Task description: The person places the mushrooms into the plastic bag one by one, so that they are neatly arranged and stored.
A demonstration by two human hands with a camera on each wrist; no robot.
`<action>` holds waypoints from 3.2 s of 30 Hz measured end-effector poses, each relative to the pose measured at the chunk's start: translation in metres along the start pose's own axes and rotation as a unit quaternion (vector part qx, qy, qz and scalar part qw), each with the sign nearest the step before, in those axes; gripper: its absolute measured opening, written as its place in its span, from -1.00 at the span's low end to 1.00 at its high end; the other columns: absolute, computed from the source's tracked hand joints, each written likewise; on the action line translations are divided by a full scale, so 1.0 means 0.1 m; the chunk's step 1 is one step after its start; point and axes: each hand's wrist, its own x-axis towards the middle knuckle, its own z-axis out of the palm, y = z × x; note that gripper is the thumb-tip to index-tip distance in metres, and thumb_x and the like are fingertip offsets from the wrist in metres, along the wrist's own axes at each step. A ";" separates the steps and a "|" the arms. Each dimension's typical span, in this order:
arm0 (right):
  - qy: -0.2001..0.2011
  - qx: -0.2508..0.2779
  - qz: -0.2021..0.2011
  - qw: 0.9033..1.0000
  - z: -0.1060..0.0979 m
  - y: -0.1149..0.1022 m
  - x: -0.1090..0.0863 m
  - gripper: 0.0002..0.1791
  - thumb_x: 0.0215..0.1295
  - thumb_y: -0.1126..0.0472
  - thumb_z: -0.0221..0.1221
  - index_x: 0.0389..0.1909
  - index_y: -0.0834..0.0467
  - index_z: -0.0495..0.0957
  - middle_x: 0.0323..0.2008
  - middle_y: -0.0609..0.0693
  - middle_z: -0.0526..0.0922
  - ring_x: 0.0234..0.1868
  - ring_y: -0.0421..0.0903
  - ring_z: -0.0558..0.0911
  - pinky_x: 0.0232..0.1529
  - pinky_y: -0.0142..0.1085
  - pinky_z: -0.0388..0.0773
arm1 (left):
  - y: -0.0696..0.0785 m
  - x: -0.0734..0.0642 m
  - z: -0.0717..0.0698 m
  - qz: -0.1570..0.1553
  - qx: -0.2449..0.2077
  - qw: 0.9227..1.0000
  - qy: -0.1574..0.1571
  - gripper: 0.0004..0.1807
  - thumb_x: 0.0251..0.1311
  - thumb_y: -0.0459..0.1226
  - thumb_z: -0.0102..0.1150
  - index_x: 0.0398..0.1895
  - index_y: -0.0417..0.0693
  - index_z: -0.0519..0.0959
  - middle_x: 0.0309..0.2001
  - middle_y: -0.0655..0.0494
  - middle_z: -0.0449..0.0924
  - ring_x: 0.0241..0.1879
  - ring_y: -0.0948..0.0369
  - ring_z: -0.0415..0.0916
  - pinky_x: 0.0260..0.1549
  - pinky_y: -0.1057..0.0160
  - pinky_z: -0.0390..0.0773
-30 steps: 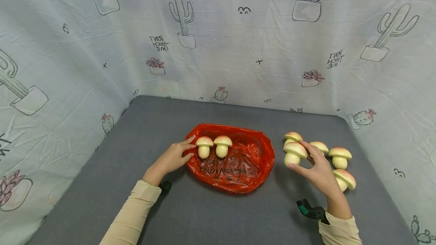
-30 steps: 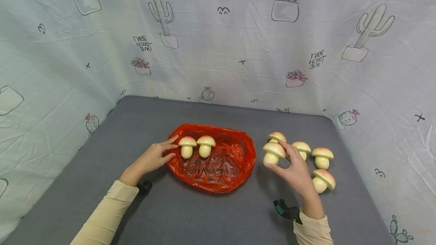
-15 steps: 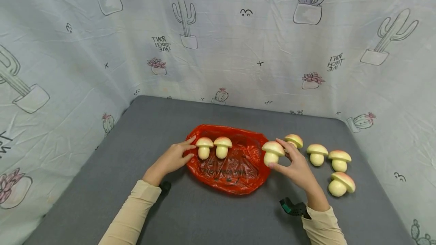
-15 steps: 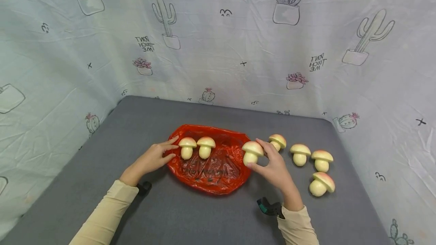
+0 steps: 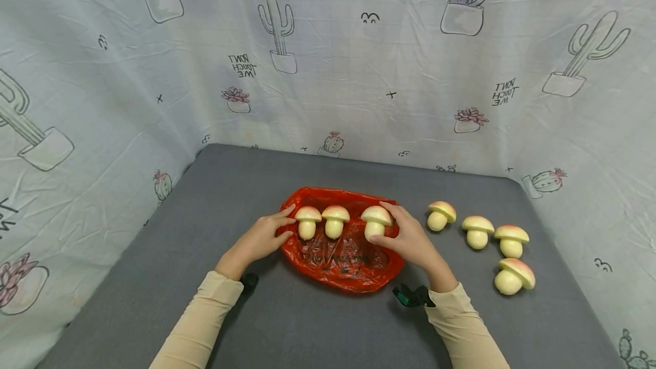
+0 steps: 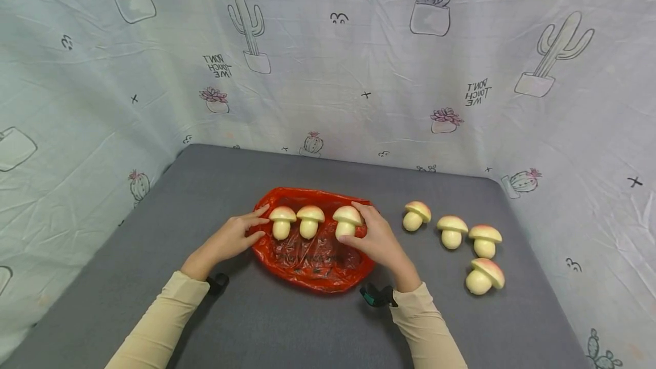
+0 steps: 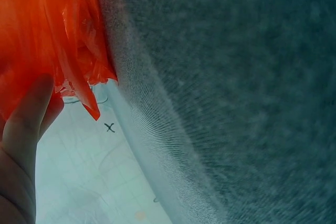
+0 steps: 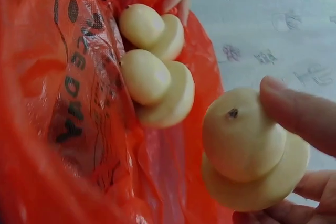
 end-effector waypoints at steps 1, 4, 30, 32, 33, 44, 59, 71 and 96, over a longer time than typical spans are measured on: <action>-0.004 -0.006 0.000 1.000 0.02 -0.01 0.03 -0.09 0.07 -0.11 0.34 0.39 0.15 0.21 0.25 0.16 0.38 0.14 0.11 0.48 0.07 0.08 0.46 | 0.00 0.00 0.00 0.000 0.000 1.000 0.000 -0.60 0.24 -0.30 0.15 0.13 -0.26 0.54 0.35 -0.15 0.27 0.26 -0.08 0.34 0.14 -0.04 0.43; -0.017 -0.022 0.003 1.000 0.07 -0.03 0.10 -0.10 0.08 -0.11 0.33 0.38 0.18 0.22 0.26 0.18 0.37 0.16 0.12 0.47 0.09 0.06 0.45 | 0.00 -0.01 0.00 0.002 0.000 1.000 0.001 -0.60 0.23 -0.31 0.16 0.12 -0.27 0.54 0.35 -0.16 0.27 0.25 -0.09 0.35 0.13 -0.04 0.43; -0.056 -0.056 0.029 0.996 0.35 0.00 0.33 -0.12 0.12 0.02 0.34 0.35 0.36 0.20 0.27 0.31 0.34 0.26 0.22 0.36 0.20 0.09 0.35 | 0.02 0.01 -0.07 0.006 -0.002 1.000 -0.009 -0.59 0.23 -0.33 0.17 0.13 -0.29 0.52 0.36 -0.16 0.25 0.22 -0.10 0.38 0.09 -0.03 0.46; -0.056 -0.063 0.031 0.996 0.37 0.02 0.34 -0.12 0.13 0.02 0.33 0.35 0.37 0.19 0.28 0.32 0.33 0.27 0.22 0.35 0.21 0.08 0.34 | 0.01 0.01 -0.06 0.007 0.000 1.000 -0.008 -0.60 0.23 -0.33 0.16 0.13 -0.28 0.53 0.36 -0.16 0.26 0.21 -0.09 0.39 0.06 0.00 0.49; -0.056 -0.065 0.033 0.996 0.38 0.02 0.35 -0.11 0.13 0.02 0.33 0.35 0.37 0.18 0.28 0.32 0.33 0.26 0.22 0.36 0.21 0.08 0.34 | 0.01 0.01 -0.06 0.006 0.000 1.000 -0.008 -0.60 0.23 -0.33 0.16 0.13 -0.27 0.54 0.35 -0.16 0.26 0.18 -0.08 0.43 0.02 0.03 0.51; -0.047 -0.070 0.044 0.995 0.45 0.04 0.40 -0.08 0.12 0.02 0.33 0.36 0.41 0.15 0.23 0.36 0.33 0.23 0.25 0.37 0.20 0.08 0.35 | 0.01 0.01 -0.06 0.008 -0.002 1.000 -0.007 -0.60 0.22 -0.34 0.16 0.13 -0.30 0.53 0.36 -0.16 0.25 0.12 -0.07 0.48 0.05 0.01 0.49; -0.054 -0.067 0.044 0.995 0.46 0.08 0.39 -0.01 0.12 0.02 0.34 0.37 0.47 0.04 0.31 0.40 0.23 0.31 0.28 0.28 0.27 0.10 0.27 | 0.02 0.00 -0.05 0.000 -0.003 1.000 -0.008 -0.61 0.23 -0.33 0.16 0.12 -0.27 0.54 0.35 -0.16 0.27 0.12 -0.07 0.48 -0.08 0.07 0.52; -0.018 -0.049 0.024 0.998 0.22 0.00 0.17 -0.13 0.13 0.12 0.33 0.39 0.30 0.15 0.33 0.26 0.30 0.33 0.21 0.30 0.24 0.12 0.30 | 0.00 0.00 -0.05 0.003 -0.004 1.000 -0.009 -0.60 0.23 -0.33 0.16 0.14 -0.28 0.53 0.36 -0.15 0.26 0.23 -0.10 0.36 0.10 -0.04 0.46; 0.179 -0.066 -0.014 0.981 -0.66 0.43 -0.68 -0.18 0.09 0.28 0.35 0.36 0.29 0.21 0.23 0.32 0.38 0.26 0.05 0.39 0.12 -0.82 0.06 | -0.01 0.00 -0.06 -0.007 -0.004 1.000 -0.011 -0.59 0.24 -0.31 0.15 0.14 -0.26 0.53 0.37 -0.11 0.25 0.03 -0.05 0.53 -0.08 0.10 0.51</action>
